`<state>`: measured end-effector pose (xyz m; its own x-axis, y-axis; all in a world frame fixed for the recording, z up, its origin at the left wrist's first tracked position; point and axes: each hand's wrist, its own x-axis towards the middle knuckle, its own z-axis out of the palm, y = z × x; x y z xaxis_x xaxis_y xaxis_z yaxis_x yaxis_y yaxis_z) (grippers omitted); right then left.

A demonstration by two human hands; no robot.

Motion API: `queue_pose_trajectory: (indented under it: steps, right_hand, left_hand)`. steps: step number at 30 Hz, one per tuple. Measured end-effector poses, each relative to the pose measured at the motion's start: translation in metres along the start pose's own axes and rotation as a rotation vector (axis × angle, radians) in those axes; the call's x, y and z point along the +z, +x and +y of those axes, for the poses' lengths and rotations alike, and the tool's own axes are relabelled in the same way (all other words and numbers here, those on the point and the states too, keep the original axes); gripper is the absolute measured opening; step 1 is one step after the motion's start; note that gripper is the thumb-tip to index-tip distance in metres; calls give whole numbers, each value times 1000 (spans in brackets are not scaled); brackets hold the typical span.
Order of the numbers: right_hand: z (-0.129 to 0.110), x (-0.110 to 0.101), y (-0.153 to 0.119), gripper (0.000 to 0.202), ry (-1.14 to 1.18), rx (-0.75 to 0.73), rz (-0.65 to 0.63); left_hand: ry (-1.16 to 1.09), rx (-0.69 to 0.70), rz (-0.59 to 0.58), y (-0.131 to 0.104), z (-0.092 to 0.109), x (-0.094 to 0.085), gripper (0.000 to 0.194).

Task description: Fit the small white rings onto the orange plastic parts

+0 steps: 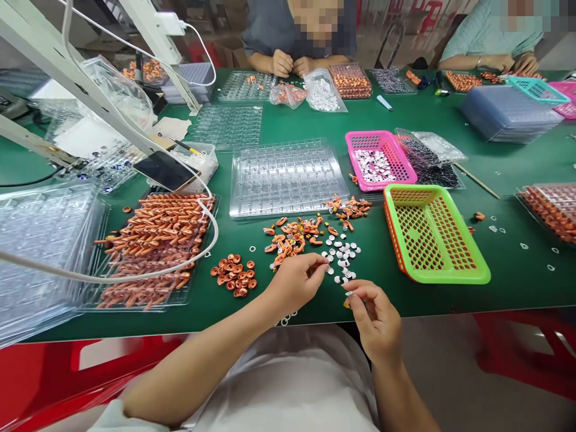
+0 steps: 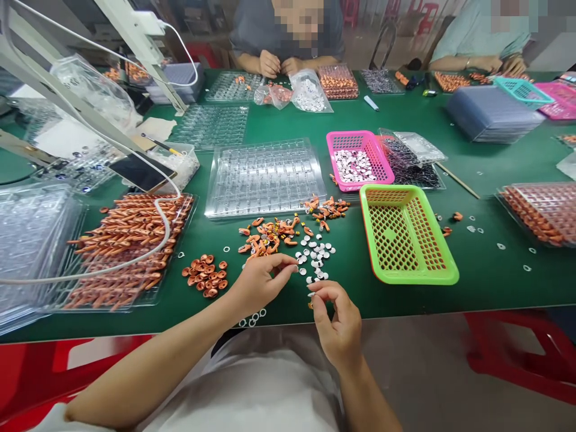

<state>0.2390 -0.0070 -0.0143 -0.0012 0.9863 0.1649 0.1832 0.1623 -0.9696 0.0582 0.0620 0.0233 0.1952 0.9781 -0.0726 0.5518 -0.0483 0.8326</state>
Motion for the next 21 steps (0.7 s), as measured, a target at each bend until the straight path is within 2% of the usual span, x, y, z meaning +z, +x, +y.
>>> queue_pose_trajectory:
  steps: [3,6,10,15,18,21]
  right_hand:
    - [-5,9,-4,12,-1,-83,-12]
    - [-10,21,-3,17,-27,-168,-75]
    - [-15,32,2,19,-117,-217,-79]
    - [-21,34,7,21,-203,-311,-109]
    - [-25,31,10,22,-240,-357,-167]
    - [-30,27,16,23,-262,-428,-295]
  left_hand:
    - [-350,-166,-16,-7,5,-2,17]
    - [-548,-242,15,-16,5,0,20]
    - [-669,-267,53,-26,2,0,22]
    - [-798,-290,26,-36,-3,-7,24]
    - [-846,-283,-31,-41,-10,-13,23]
    - [-878,-275,-127,-46,-21,-18,24]
